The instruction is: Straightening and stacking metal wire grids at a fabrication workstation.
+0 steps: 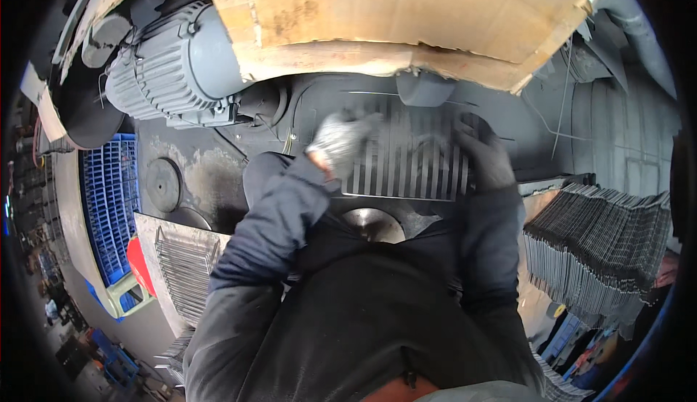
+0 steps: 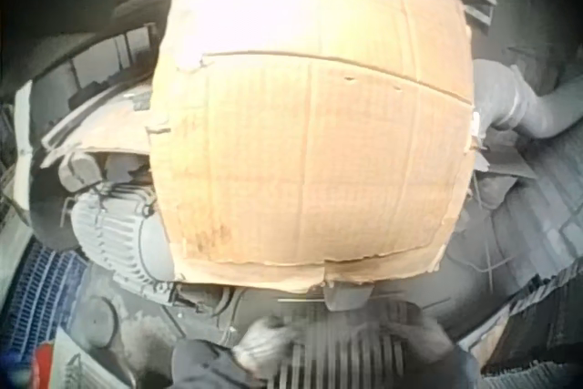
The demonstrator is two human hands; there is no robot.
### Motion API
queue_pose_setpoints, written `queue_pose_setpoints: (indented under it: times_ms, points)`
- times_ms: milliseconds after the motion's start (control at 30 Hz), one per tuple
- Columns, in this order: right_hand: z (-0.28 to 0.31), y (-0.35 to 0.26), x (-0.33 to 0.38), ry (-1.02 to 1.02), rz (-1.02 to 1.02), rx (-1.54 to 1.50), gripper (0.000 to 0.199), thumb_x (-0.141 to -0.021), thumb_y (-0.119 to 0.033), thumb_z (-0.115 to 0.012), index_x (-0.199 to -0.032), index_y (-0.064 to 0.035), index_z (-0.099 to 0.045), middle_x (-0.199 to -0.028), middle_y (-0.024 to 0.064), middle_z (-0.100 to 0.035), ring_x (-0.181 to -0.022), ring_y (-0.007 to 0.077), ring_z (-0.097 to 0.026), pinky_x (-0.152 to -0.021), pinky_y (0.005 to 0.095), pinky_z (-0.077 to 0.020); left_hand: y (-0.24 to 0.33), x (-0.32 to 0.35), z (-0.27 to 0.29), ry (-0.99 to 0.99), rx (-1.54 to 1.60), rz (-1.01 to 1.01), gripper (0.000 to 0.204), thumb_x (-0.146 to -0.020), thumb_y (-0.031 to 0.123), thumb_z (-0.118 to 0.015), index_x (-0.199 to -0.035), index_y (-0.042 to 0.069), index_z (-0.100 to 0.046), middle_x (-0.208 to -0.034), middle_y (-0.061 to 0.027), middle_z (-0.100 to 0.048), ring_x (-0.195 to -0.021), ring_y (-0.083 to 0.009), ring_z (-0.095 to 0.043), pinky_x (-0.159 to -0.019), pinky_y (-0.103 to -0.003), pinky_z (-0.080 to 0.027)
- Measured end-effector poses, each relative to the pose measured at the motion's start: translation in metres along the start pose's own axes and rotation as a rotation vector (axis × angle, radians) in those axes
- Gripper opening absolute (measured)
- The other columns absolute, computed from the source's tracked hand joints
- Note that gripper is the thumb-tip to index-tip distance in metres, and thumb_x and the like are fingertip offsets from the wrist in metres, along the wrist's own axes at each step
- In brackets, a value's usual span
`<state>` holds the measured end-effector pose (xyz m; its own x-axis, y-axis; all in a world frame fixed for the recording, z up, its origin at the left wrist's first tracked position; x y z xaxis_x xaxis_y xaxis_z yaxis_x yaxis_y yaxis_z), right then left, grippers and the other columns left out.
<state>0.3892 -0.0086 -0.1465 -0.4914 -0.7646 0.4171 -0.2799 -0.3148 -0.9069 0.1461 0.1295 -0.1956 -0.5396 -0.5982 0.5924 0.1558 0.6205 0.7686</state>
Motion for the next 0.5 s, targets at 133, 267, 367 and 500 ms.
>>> queue_pose_setpoints:
  times_ms: [133, 267, 367, 500]
  points:
    - [0.034, -0.008, 0.020, -0.029, -0.089, 0.080, 0.044, -0.093, -0.010, -0.070, -0.134, 0.0023, -0.060, -0.123, 0.0097, -0.068, -0.109, 0.0209, -0.066, -0.094, 0.0354, -0.0546, 0.019, 0.011, -0.037, -0.091, -0.121, -0.014, 0.021, -0.100, 0.023, -0.071, -0.093, 0.003, -0.069, -0.071, -0.0049, -0.069, -0.053, -0.0130, -0.062, -0.048, -0.027, -0.048]
    - [-0.025, 0.028, 0.008, -0.105, -0.028, 0.001, 0.042, -0.094, -0.006, -0.067, -0.134, 0.0011, -0.059, -0.122, 0.0093, -0.067, -0.109, 0.0190, -0.064, -0.094, 0.0324, -0.0526, 0.001, 0.023, 0.032, 0.032, 0.179, 0.061, 0.016, -0.098, 0.017, -0.069, -0.102, 0.001, -0.069, -0.077, -0.0063, -0.069, -0.059, -0.0157, -0.064, -0.052, -0.031, -0.054]
    - [-0.045, 0.020, 0.012, -0.152, 0.017, 0.090, 0.041, -0.094, -0.005, -0.066, -0.133, 0.0008, -0.059, -0.120, 0.0086, -0.067, -0.106, 0.0184, -0.063, -0.092, 0.0323, -0.0521, -0.004, 0.026, 0.071, 0.021, 0.315, 0.157, 0.012, -0.099, 0.014, -0.068, -0.104, 0.004, -0.069, -0.080, -0.0066, -0.070, -0.061, -0.0178, -0.068, -0.055, -0.034, -0.059]
    - [0.035, 0.010, 0.019, -0.020, 0.022, 0.053, 0.037, -0.095, -0.006, -0.064, -0.132, 0.0007, -0.061, -0.118, 0.0095, -0.068, -0.107, 0.0189, -0.064, -0.094, 0.0337, -0.0522, -0.003, -0.003, -0.010, -0.246, 0.243, 0.101, 0.030, -0.098, 0.018, -0.070, -0.119, -0.002, -0.062, -0.108, -0.0134, -0.068, -0.082, -0.0250, -0.071, -0.071, -0.044, -0.063]
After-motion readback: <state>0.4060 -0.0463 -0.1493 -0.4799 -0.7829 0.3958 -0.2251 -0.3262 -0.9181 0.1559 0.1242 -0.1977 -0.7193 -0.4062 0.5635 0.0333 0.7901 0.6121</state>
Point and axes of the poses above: each hand's wrist, its own x-axis away from the middle knuckle, its own z-axis out of the back of the hand, y = z × x, the point moved 2 cm from there along -x, towards the middle knuckle
